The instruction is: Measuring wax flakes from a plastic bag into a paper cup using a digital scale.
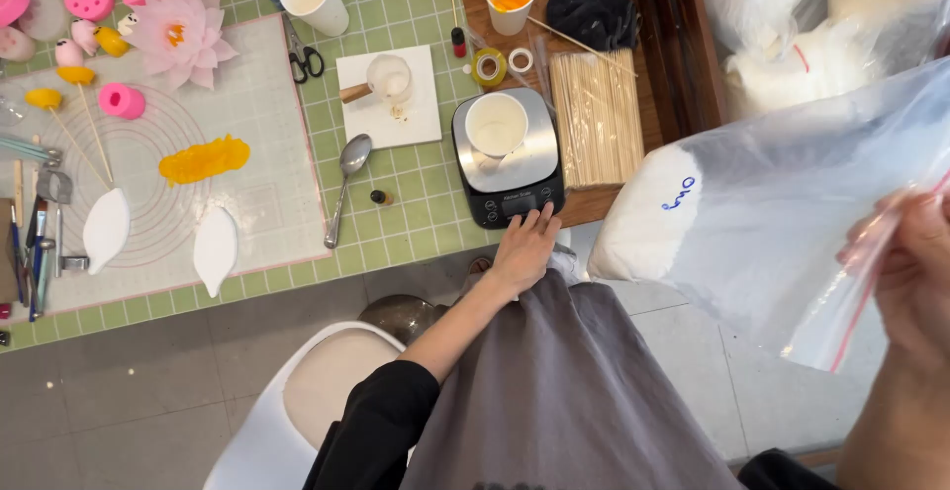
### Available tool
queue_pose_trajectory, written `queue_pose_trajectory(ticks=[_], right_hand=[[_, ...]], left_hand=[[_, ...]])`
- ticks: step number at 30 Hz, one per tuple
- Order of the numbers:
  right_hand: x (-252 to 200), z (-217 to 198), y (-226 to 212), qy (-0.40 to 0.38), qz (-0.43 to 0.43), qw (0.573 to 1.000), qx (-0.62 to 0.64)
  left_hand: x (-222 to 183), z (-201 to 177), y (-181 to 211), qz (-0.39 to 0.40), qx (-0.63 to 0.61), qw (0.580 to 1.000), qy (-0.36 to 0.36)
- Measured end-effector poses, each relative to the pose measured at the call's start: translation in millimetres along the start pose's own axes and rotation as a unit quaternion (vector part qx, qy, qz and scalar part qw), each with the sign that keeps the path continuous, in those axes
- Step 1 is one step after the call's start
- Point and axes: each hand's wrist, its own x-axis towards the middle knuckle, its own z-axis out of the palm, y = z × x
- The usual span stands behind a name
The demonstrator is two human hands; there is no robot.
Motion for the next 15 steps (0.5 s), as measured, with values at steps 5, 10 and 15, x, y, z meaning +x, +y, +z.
queue_pose_trajectory(ticks=[5,10,15], right_hand=[[-31.1,38.0,26.0,0.018,-0.03,0.997,-0.063],[-27.9,82.7,53.6,0.017,-0.032,0.985,-0.169],[-13.0,107.6,43.4,0.019,-0.029,0.984,-0.175]], left_hand=[[-11.9,-3.8,-23.5,-0.061,-0.281,0.953,0.091],[5.2,-113.3,20.4,-0.087,-0.575,0.814,0.0],[54.0,-189.3,102.0,0.089,-0.301,0.947,-0.065]])
